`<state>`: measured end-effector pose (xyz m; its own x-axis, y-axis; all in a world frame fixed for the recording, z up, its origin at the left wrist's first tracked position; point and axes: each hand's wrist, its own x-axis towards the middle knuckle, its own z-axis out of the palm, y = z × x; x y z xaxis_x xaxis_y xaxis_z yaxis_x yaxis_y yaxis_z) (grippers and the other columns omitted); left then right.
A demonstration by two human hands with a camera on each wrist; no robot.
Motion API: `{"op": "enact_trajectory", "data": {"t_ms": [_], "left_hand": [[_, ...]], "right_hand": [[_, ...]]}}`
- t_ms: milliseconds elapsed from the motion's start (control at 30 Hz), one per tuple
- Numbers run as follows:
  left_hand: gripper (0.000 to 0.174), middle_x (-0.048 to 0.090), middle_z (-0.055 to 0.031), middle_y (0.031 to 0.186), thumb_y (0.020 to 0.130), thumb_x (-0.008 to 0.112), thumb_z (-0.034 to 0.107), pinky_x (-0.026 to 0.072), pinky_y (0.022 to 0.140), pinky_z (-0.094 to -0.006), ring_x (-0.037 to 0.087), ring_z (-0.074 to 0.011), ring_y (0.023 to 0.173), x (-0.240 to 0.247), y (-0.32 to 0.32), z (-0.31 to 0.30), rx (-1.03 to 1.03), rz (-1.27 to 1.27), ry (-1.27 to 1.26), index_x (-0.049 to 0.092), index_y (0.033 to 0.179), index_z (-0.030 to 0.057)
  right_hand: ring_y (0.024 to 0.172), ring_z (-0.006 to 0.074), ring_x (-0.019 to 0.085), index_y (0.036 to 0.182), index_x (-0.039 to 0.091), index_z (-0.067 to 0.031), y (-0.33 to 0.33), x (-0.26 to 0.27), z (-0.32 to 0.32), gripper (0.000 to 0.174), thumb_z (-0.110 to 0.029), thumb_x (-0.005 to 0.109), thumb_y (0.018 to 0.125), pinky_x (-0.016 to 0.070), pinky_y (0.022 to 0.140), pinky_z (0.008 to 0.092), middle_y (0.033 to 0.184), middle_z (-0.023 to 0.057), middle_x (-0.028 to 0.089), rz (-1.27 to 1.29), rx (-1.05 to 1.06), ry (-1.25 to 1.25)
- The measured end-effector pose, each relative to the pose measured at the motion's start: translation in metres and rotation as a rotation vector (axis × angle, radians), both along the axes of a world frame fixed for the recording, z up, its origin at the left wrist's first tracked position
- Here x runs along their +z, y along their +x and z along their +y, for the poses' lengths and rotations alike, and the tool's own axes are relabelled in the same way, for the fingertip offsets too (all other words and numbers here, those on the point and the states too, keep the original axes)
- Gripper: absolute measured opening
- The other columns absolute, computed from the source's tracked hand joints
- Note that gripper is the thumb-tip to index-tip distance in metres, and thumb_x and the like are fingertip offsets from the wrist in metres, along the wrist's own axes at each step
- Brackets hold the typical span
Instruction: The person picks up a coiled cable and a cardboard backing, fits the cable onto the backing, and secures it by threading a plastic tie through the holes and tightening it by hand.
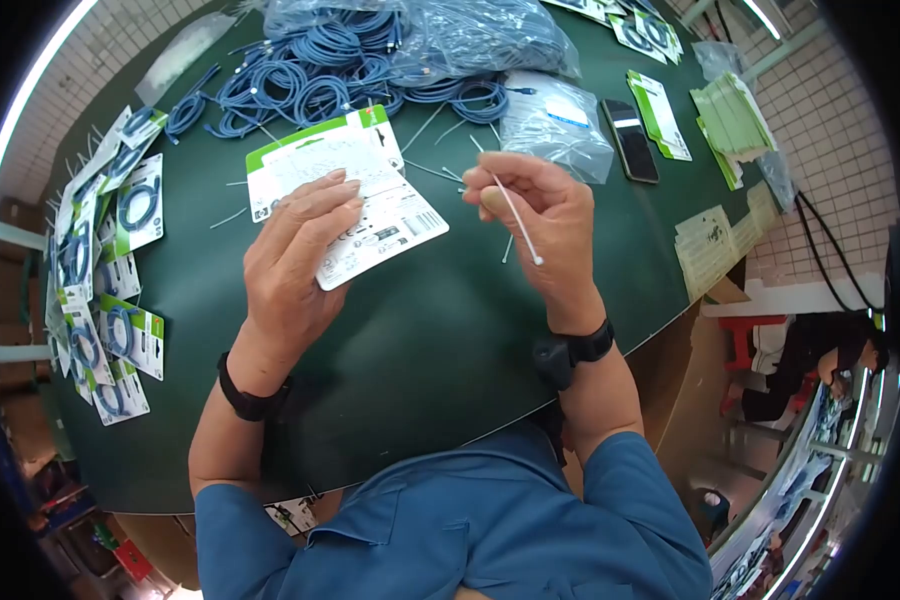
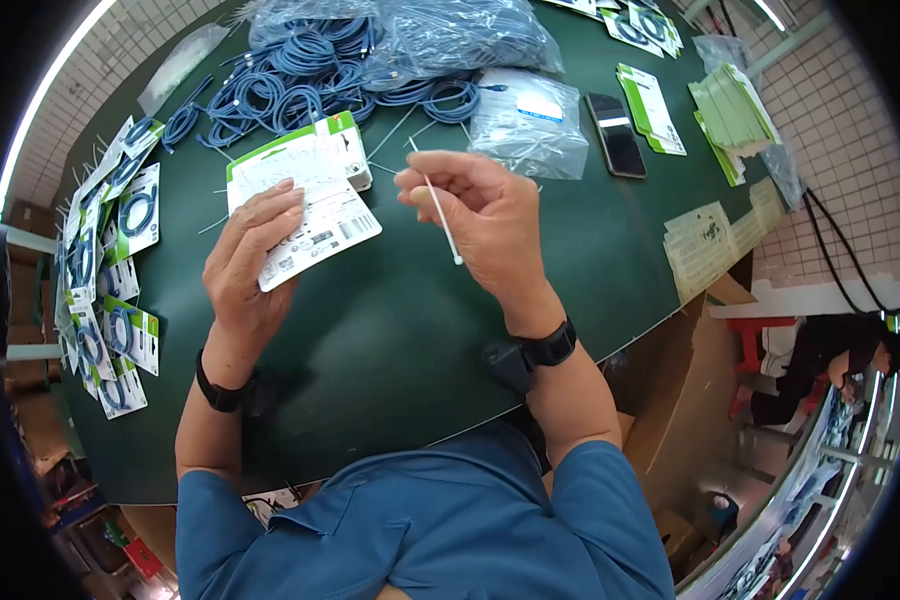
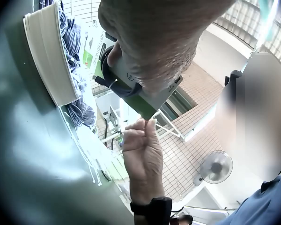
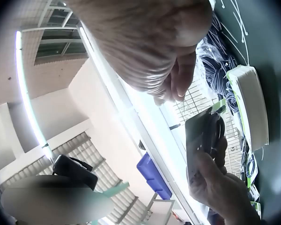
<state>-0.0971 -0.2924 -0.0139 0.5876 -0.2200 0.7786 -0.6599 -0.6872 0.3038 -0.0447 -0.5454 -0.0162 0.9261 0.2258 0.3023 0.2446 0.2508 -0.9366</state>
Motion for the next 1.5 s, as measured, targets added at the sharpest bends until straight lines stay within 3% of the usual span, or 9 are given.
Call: {"op": "enact_trajectory", "data": {"t_ms": [67,167,300,433,567,700,800,1500], "left_hand": [[0.031,0.076,-0.0146,0.114,0.077,0.085,0.000,0.0598,0.095,-0.0419,0.073,-0.0362,0.116,-0.001,0.000,0.000,0.023,-0.011,-0.009,0.069,0.103,0.0010],[0.030,0.075,-0.0141,0.114,0.076,0.085,0.000,0.0604,0.093,-0.0416,0.073,-0.0364,0.116,-0.006,0.001,-0.001,0.029,-0.017,-0.031,0.065,0.098,0.0014],[0.030,0.075,-0.0130,0.114,0.075,0.085,-0.001,0.0613,0.090,-0.0408,0.073,-0.0357,0.116,-0.013,0.003,0.002,-0.004,-0.016,-0.047,0.061,0.094,0.0023],[0.029,0.075,-0.0131,0.114,0.074,0.084,-0.001,0.0618,0.089,-0.0408,0.073,-0.0351,0.116,-0.012,0.001,0.002,-0.048,0.000,-0.028,0.061,0.092,0.0021],[0.035,0.076,-0.0169,0.113,0.077,0.090,0.005,0.0611,0.094,-0.0421,0.074,-0.0386,0.115,-0.013,-0.001,0.002,-0.066,0.000,0.015,0.060,0.094,0.0032],[0.035,0.076,-0.0164,0.112,0.076,0.090,0.006,0.0613,0.094,-0.0424,0.074,-0.0385,0.116,-0.012,-0.002,0.001,-0.079,-0.013,0.008,0.060,0.093,0.0030],[0.027,0.075,-0.0136,0.110,0.073,0.084,-0.001,0.0622,0.089,-0.0407,0.073,-0.0347,0.117,-0.009,-0.002,0.000,-0.088,-0.015,-0.009,0.061,0.087,0.0011],[0.023,0.073,-0.0133,0.107,0.072,0.079,-0.002,0.0637,0.086,-0.0407,0.074,-0.0351,0.113,-0.004,-0.005,-0.002,-0.100,-0.052,0.048,0.061,0.086,-0.0005]], "right_hand": [[0.083,0.0162,0.070,0.119,0.074,0.0034,-0.003,-0.002,0.001,0.021,-0.003,0.070,0.100,0.0568,0.072,0.0272,0.106,0.0139,0.076,-0.036,0.019,-0.052],[0.084,0.0177,0.070,0.116,0.075,0.0000,-0.006,-0.009,0.002,0.019,0.000,0.073,0.097,0.0578,0.072,0.0303,0.102,0.0131,0.074,-0.477,-0.040,-0.214],[0.083,0.0199,0.071,0.110,0.072,-0.0020,-0.019,0.000,0.016,0.020,0.003,0.078,0.092,0.0576,0.071,0.0319,0.095,0.0128,0.073,-0.648,-0.089,-0.276],[0.080,0.0236,0.074,0.107,0.071,-0.0043,-0.025,-0.008,0.027,0.029,0.005,0.085,0.083,0.0557,0.067,0.0299,0.093,0.0158,0.077,-0.684,-0.171,-0.182],[0.081,0.0236,0.075,0.108,0.069,-0.0058,-0.025,-0.008,0.028,0.033,0.005,0.086,0.082,0.0564,0.067,0.0309,0.095,0.0156,0.078,-0.756,-0.160,-0.209],[0.082,0.0241,0.076,0.106,0.069,-0.0058,-0.023,-0.010,0.028,0.032,0.005,0.086,0.081,0.0565,0.066,0.0307,0.097,0.0160,0.078,-0.797,-0.131,-0.231],[0.082,0.0242,0.076,0.105,0.069,-0.0059,-0.023,-0.010,0.028,0.032,0.005,0.087,0.081,0.0564,0.066,0.0305,0.098,0.0156,0.079,-0.798,-0.116,-0.263],[0.083,0.0219,0.073,0.099,0.069,-0.0033,-0.025,-0.003,0.027,0.022,0.006,0.084,0.085,0.0536,0.072,0.0317,0.095,0.0161,0.079,-0.633,-0.040,-0.316]]}}
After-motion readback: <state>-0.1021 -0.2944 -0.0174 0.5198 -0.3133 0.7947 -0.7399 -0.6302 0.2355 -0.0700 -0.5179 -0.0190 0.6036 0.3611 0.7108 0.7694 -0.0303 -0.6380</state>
